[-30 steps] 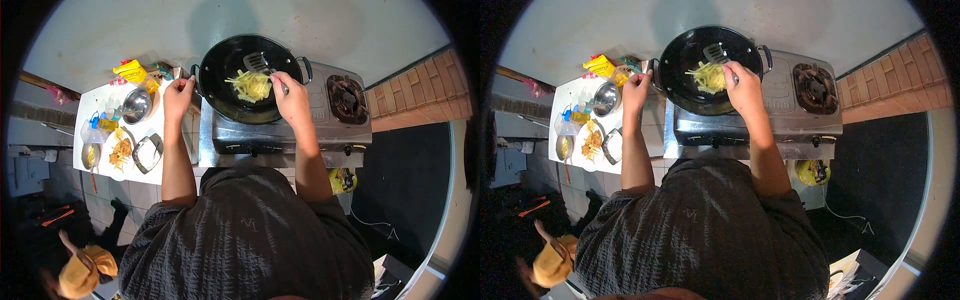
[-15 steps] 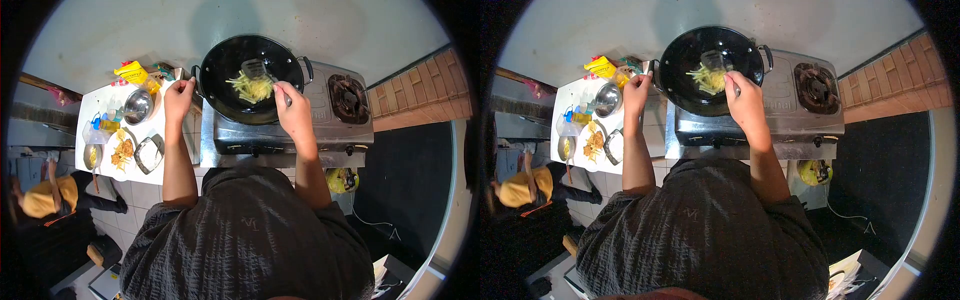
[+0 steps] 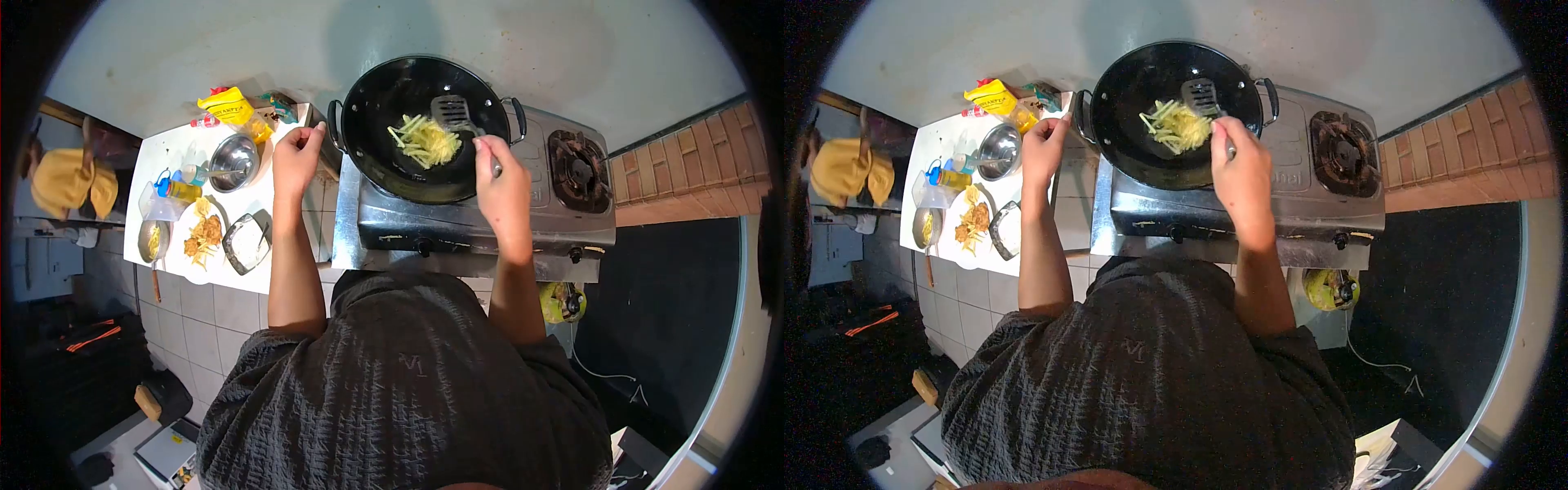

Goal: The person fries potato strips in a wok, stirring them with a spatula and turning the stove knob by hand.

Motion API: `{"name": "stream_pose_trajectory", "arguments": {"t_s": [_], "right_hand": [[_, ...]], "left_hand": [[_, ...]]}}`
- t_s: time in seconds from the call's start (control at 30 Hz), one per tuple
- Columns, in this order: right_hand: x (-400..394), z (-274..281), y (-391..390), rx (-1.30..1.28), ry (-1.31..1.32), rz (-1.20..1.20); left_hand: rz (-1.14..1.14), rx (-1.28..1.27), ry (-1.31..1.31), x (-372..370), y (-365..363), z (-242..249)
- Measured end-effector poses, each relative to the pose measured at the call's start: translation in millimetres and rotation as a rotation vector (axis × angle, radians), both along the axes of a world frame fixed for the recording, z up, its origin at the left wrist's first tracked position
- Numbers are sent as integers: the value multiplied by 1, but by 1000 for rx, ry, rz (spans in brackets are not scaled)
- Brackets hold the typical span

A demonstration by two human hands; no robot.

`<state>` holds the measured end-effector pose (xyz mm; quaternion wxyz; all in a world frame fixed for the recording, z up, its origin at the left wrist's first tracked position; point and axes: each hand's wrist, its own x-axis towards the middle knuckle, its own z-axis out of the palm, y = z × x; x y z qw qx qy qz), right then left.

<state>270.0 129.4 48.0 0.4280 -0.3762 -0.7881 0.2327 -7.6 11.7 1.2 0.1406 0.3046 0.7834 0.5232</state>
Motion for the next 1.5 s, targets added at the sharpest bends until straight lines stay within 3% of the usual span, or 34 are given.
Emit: {"name": "stream_pose_trajectory", "arguments": {"t_s": [0.17,0.43,0.6,0.93,1.03,1.1,1.3,1.43,1.5], "right_hand": [[1,-5,6,-12,-71,-15],[-15,1,-5,-129,75,160],[-28,-15,-11,-56,81,241],[-8,-11,10,112,-74,-134],[-8,-11,8,120,-58,-78],[-9,-5,1,-37,-14,-33],[-2,-2,6,-180,-34,70],[-5,-5,7,-113,-68,27],[-10,-11,7,15,-44,128]], "left_hand": [[-2,-5,12,3,3,-3],[-5,-14,6,4,1,-5],[-20,24,4,6,-2,-3],[2,8,-14,5,-9,-7],[9,22,-12,6,-9,-4],[20,7,-12,9,-8,0],[-4,32,-31,6,-11,2],[13,39,-32,2,-11,-1],[-4,48,-10,0,-11,-1]]}}
